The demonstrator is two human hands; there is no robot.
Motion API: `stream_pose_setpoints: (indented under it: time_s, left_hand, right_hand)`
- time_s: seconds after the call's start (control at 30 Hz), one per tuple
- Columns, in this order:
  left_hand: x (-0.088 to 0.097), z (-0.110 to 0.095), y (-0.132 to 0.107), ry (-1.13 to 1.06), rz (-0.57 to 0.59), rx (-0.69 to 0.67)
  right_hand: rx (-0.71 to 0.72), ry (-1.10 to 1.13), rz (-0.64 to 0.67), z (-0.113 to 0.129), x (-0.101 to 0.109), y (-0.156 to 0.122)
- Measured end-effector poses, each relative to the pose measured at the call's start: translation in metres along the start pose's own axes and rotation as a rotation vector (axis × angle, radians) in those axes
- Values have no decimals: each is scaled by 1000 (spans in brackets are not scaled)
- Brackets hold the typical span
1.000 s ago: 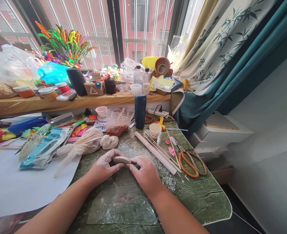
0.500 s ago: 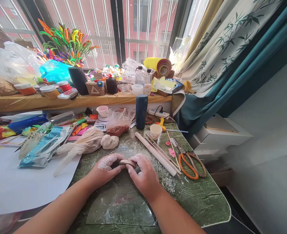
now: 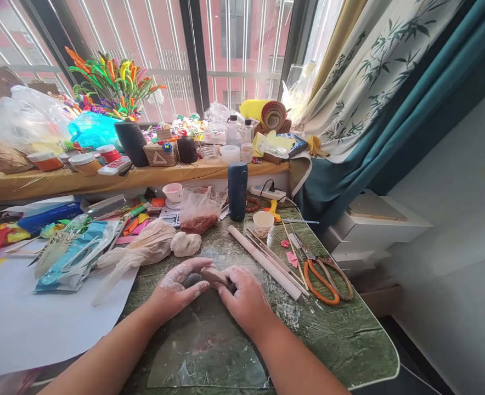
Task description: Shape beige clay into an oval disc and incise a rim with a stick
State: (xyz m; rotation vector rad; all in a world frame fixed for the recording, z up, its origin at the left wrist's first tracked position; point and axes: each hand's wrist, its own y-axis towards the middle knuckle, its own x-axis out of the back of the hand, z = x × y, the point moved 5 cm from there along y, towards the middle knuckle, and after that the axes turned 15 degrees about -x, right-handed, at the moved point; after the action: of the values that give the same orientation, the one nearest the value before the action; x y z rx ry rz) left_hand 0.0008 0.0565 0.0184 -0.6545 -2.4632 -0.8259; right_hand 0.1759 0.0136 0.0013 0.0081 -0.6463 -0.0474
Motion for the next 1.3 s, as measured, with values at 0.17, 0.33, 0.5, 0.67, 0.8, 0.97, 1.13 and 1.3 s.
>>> stream_pose_setpoints:
  time_s: [0.17, 0.33, 0.5, 0.67, 0.8, 0.97, 1.13, 1.3]
  left_hand:
    - [-1, 4, 1, 20, -71, 57]
    - [4, 5, -3, -95, -120, 82]
    - [-2, 4, -1, -52, -3, 53]
    - [-4, 7, 0, 20, -20, 93]
    - [-3, 11, -1, 20, -31, 94]
    - [-4, 14, -2, -6, -16, 112]
    - [-7, 7, -2, -34, 90, 67]
    - [-5, 7, -2, 7, 85, 84]
  right_hand:
    - [-97, -46, 4, -5, 0, 3]
    - [-18, 32, 19, 2, 3, -1]
    - [-48, 61, 3, -1, 4, 2]
    - [-41, 45, -32, -2, 3, 2]
    - [-23, 69, -47, -2, 6, 1]
    - [-71, 47, -40, -5, 7, 0]
    - [22, 148, -4, 2, 6, -4]
    - [-48, 2, 42, -2, -4, 0]
